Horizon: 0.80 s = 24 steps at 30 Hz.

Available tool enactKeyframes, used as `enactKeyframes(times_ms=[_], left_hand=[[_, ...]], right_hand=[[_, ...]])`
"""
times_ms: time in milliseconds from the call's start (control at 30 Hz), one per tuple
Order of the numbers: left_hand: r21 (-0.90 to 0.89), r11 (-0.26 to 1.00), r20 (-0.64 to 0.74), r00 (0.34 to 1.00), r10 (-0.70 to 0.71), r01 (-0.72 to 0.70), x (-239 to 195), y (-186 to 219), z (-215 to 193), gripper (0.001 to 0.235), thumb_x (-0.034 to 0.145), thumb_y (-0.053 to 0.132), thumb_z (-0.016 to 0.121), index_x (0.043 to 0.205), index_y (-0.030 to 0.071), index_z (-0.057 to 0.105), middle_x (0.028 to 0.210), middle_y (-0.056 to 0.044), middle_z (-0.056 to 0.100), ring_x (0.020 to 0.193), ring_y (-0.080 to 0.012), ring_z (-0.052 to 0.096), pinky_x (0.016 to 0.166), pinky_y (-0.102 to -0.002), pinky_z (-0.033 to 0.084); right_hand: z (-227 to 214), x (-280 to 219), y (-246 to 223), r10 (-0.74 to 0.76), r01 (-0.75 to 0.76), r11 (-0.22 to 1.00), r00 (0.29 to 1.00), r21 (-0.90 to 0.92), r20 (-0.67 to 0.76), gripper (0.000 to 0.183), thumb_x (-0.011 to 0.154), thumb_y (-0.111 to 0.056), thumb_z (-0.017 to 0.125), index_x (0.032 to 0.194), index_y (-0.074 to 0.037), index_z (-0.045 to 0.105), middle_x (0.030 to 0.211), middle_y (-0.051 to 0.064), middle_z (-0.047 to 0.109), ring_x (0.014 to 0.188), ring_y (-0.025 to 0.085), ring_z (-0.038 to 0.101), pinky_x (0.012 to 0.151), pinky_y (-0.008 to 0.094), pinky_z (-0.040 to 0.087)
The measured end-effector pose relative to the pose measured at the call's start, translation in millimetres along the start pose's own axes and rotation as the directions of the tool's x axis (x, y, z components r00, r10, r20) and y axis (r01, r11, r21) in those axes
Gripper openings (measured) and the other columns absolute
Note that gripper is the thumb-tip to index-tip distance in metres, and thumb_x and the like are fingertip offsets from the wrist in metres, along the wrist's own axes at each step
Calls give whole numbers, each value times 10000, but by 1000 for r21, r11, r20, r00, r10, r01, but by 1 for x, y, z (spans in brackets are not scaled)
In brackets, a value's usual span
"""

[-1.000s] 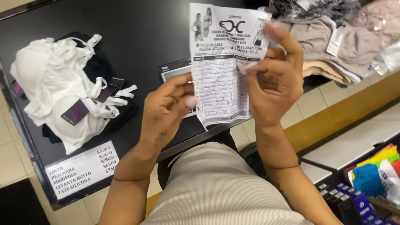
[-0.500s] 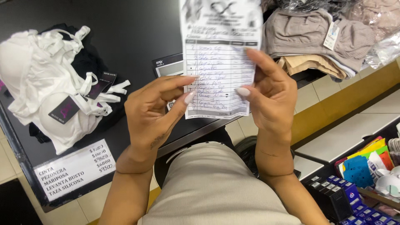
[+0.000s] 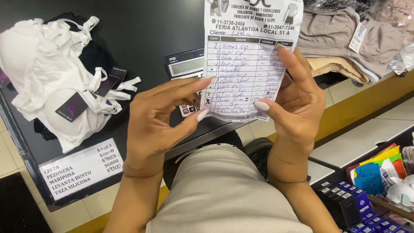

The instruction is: The person holds a receipt to check items, enters numbers into a calculator on a counter, and then picks up and labels bras with a marker.

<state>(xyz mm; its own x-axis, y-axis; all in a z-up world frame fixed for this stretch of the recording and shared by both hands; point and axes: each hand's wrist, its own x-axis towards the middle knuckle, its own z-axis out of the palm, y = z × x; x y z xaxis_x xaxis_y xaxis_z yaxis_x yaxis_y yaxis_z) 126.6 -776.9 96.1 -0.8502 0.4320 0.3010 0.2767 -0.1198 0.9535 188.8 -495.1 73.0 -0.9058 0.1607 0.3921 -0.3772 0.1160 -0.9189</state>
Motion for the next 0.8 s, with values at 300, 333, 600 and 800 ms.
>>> enactKeyframes(times_ms=[300,333,600,800], left_hand=[[-109,986,-69,988,-137,129,-1,28,1,511,921,-56,792,1428,-27,734,1335,-231,807,1047,-224,694,906,-291,554],[-107,986,-69,988,-137,130,0,28,1,511,921,-56,792,1428,-27,734,1335,-231,807,1047,-224,694,906,-291,554],[-107,993,-5,999,-45,44,2,15,-6,481,983,-94,836,1446,-34,717,1231,-197,807,961,-221,657,873,-274,588],[-129,988,16,997,-80,82,4,12,-9,420,1026,-83,772,1438,-18,727,1361,-218,795,963,-185,674,882,-258,594]], right_hand=[[-2,-2,3,-2,1,1000,1000,31,29,912,927,-7,835,1728,100,412,1750,263,516,1683,362,520,1435,448,506],[-2,-3,2,-2,1,999,1000,32,28,912,927,-7,835,1728,100,412,1750,263,516,1683,362,520,1435,448,506],[-5,-3,0,-30,29,999,998,15,63,907,958,50,804,1746,109,360,1786,291,465,1745,389,453,1462,483,496],[-3,-4,-1,24,-26,999,999,32,45,914,945,68,812,1746,100,375,1786,262,468,1719,362,476,1438,461,508]])
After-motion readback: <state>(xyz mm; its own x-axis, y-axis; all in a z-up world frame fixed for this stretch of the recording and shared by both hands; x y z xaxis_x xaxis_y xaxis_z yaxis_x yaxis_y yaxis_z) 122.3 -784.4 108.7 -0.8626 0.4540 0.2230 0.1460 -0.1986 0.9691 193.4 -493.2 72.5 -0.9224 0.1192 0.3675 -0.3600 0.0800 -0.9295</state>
